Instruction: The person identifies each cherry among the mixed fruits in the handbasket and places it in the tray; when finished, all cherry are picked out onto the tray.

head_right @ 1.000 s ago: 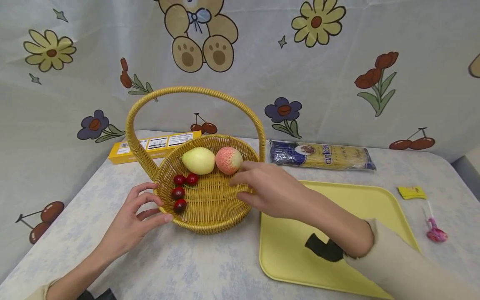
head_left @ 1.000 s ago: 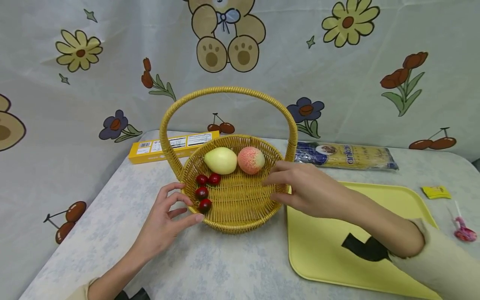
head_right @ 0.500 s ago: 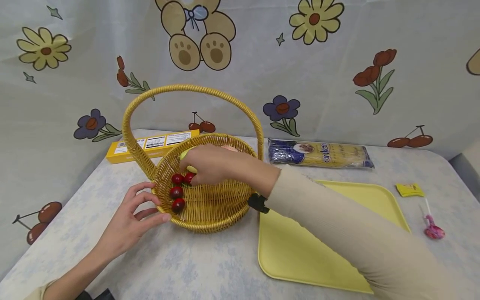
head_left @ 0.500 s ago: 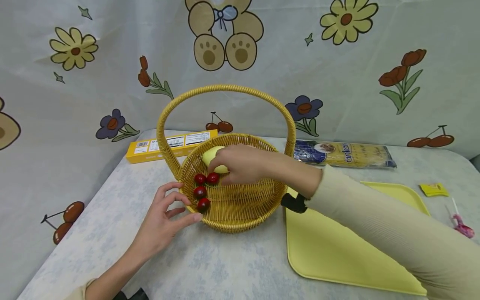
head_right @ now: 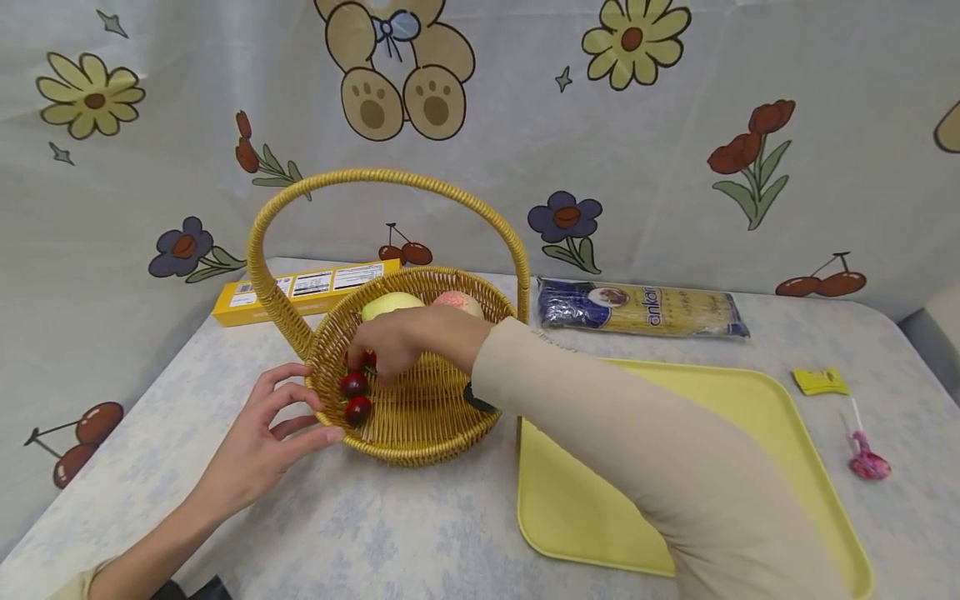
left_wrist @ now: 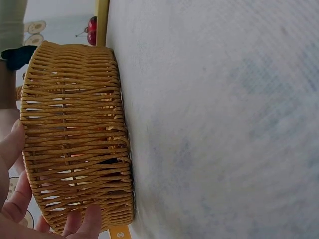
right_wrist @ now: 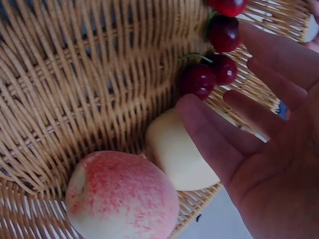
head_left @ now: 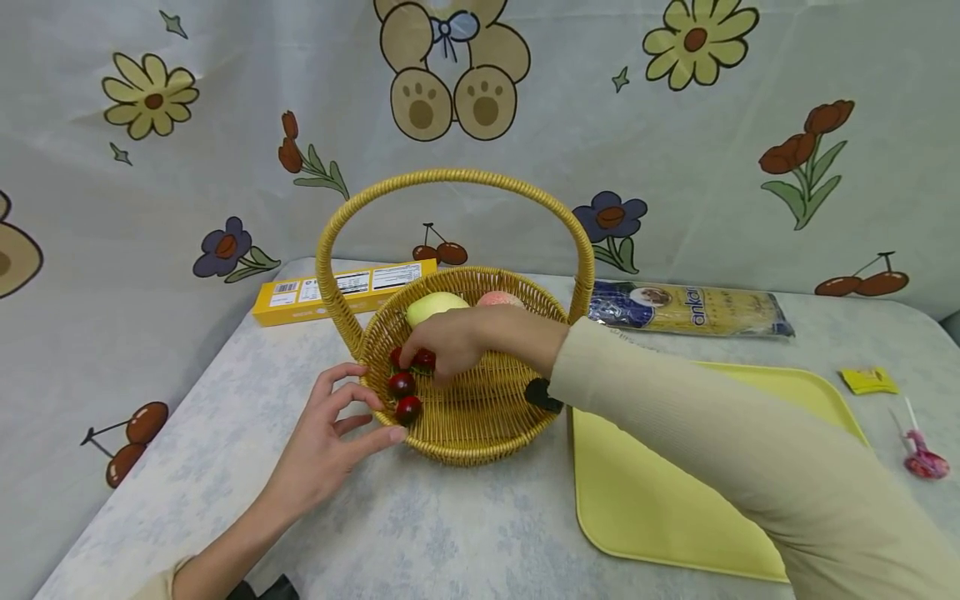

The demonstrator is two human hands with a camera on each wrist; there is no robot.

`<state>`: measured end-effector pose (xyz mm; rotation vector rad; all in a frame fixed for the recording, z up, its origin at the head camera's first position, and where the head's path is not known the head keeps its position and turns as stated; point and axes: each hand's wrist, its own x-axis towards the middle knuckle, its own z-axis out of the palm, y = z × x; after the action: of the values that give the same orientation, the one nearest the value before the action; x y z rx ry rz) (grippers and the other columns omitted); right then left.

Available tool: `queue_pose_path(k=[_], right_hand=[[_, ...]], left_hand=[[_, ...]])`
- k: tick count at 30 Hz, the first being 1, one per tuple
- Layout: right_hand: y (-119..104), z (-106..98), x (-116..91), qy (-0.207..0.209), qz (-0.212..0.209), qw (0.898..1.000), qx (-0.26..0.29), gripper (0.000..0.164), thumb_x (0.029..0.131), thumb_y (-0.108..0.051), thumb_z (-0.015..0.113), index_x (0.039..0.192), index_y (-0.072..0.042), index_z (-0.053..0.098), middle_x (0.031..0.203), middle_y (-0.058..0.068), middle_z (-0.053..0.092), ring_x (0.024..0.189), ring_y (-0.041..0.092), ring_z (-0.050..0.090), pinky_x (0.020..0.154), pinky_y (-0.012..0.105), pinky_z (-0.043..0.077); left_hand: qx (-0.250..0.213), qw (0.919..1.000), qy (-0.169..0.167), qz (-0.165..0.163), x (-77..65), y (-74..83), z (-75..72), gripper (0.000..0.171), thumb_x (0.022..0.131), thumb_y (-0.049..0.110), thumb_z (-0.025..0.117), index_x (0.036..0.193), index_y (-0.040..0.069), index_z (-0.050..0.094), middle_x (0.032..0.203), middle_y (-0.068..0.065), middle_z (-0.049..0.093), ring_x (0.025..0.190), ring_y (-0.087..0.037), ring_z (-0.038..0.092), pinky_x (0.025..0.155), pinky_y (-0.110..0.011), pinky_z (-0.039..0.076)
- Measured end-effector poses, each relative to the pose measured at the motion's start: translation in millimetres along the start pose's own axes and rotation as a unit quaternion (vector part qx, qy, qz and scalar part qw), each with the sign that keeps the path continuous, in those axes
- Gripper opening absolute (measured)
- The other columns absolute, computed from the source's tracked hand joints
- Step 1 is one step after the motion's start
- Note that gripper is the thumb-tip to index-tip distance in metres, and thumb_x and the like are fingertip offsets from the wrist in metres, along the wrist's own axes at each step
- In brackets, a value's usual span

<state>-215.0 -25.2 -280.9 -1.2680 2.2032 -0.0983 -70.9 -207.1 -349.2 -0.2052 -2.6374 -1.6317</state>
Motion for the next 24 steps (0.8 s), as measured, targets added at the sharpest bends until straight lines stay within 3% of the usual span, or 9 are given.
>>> queue_pose_path(k=[8,24], right_hand=[[6.4,6.3,6.4,-0.03,0.007,0.999,0.04,0.048,0.09,-0.015,0.074,0.136,-0.016,0.06,0.144,-0.001,0.049,0.129,0.013,0.042,0.111,0.034,0.034],[7.8,8.1,6.6,-0.039,0.011,0.998,0.042,0.046,0.092,-0.01,0.072,0.136,-0.011,0.06,0.132,0.0,0.058,0.115,0.012,0.051,0.104,0.031,0.042]], left_hand=[[0.002,1.0,0.002,0.0,-0.3,-0.1,0.2,0.025,0.084,0.016,0.081,0.093,0.007,0.06,0.141,-0.009,0.032,0.122,-0.031,0.049,0.094,-0.042,0.053],[0.006,1.0,0.0,-0.003,0.0,1.7,0.3,0.024,0.084,0.014,0.081,0.093,0.007,0.06,0.142,-0.009,0.032,0.124,-0.031,0.047,0.095,-0.046,0.052]])
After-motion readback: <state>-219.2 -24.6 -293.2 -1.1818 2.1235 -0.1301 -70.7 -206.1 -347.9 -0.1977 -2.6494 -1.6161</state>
